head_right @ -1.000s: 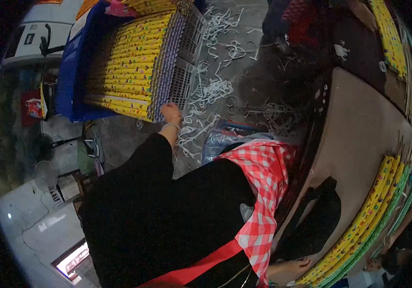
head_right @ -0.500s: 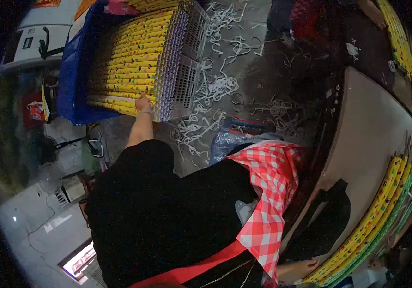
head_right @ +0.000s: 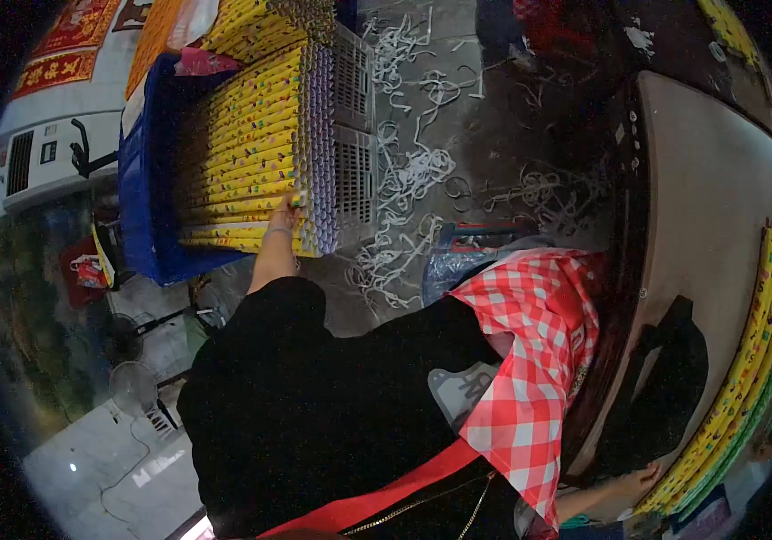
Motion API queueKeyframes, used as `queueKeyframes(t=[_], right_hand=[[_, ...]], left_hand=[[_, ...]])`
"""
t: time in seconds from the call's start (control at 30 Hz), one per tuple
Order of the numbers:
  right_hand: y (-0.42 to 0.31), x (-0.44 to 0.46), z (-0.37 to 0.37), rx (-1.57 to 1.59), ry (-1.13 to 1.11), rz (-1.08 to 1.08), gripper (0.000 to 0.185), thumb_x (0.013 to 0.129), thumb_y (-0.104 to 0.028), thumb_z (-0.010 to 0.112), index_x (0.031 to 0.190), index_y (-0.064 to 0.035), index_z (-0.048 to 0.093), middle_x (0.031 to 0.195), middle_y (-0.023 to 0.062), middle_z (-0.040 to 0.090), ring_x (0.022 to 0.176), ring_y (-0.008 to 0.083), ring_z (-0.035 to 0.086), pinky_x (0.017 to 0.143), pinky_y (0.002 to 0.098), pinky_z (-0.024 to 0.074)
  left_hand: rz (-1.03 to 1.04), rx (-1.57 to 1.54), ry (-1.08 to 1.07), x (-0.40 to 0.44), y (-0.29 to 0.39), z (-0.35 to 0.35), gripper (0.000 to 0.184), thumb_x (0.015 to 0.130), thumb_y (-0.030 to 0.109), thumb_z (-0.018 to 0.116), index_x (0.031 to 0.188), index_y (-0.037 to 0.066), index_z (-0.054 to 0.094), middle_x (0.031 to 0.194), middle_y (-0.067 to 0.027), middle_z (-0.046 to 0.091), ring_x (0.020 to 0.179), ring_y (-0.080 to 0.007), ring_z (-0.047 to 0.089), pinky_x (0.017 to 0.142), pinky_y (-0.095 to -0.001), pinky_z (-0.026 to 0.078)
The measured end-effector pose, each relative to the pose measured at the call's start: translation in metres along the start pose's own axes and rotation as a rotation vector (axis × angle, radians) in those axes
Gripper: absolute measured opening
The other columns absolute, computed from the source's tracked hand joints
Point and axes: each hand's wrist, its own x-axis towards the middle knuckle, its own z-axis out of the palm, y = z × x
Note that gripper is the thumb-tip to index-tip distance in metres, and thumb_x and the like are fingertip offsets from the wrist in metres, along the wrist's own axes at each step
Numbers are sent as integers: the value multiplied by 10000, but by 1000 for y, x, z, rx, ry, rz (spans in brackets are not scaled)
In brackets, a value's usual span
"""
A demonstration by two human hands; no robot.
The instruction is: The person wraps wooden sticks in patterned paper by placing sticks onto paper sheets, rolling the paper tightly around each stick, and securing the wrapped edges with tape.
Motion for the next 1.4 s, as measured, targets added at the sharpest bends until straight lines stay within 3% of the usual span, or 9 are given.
queueKeyframes(t=[0.07, 0.13, 0.17, 0.23, 0.57, 0.97, 1.13, 1.3, 1.4], right_hand=[[-13, -11, -2, 87, 154, -262, 370, 956, -239, 342, 1154, 21, 516, 1094, 177, 581, 1011, 286, 550, 863, 303, 424], [3, 6, 12, 31, 171, -225, 344, 945, -217, 379, 1126, 28, 540, 1076, 179, 591, 981, 282, 564, 842, 306, 435], [16, 14, 21, -34, 188, -166, 319, 935, -196, 416, 1098, 35, 563, 1058, 180, 601, 951, 278, 578, 821, 309, 447], [43, 25, 40, 335, 200, -168, 299, 923, -165, 436, 1094, 42, 566, 1011, 182, 617, 893, 262, 597, 778, 306, 473], [12, -7, 22, 360, 199, -51, 308, 906, -201, 477, 1080, 35, 570, 950, 159, 622, 862, 252, 600, 769, 308, 480], [14, -11, -1, 1341, 436, 278, 235, 922, -173, 481, 1042, 8, 571, 862, 57, 578, 729, 109, 529, 668, 250, 453], [-75, -25, -125, 1189, 620, -178, 192, 930, -153, 468, 947, 13, 561, 758, 17, 499, 689, 86, 465, 662, 217, 416], [-170, -42, -218, 530, 402, -1041, 357, 906, -318, 488, 1028, 10, 555, 986, 147, 587, 865, 292, 577, 769, 346, 450], [-198, -38, -207, 215, 336, -950, 509, 780, -349, 628, 1150, -32, 484, 1139, 144, 506, 987, 318, 518, 805, 377, 430]], left_hand=[[-248, 34, -386, -3, -12, -9, 198, 794, 221, 605, 711, 53, 541, 590, -78, 521, 491, -186, 493, 420, -302, 412], [-277, -265, -444, -90, -23, 27, 137, 753, 155, 641, 726, 58, 549, 579, -83, 512, 436, -204, 448, 416, -305, 440], [-329, -424, -329, -96, -48, 47, 117, 725, 101, 633, 789, 25, 572, 748, -98, 571, 664, -226, 541, 625, -357, 496], [-418, -592, -724, -133, -84, 84, 281, 700, 63, 636, 968, 26, 559, 974, -104, 581, 927, -258, 555, 845, -403, 463], [-313, -823, -1326, -469, -30, 270, 297, 731, -2, 645, 1009, 42, 553, 1035, -74, 586, 1007, -222, 560, 964, -375, 434], [-347, -589, -2001, -641, -16, 232, 324, 801, -15, 556, 1110, 48, 481, 1110, -64, 522, 1086, -220, 505, 948, -362, 422], [-196, -109, -2206, -712, -81, 212, 367, 754, -66, 594, 1050, 101, 455, 1086, -38, 474, 1058, -153, 483, 880, -274, 421], [-185, 189, -2375, -771, -100, 179, 333, 755, -64, 589, 1016, 96, 458, 916, -28, 526, 889, -138, 541, 820, -252, 441], [-93, 248, -2413, -773, -104, 188, 308, 755, -26, 597, 1014, 89, 475, 905, -36, 537, 880, -145, 548, 806, -258, 445]])
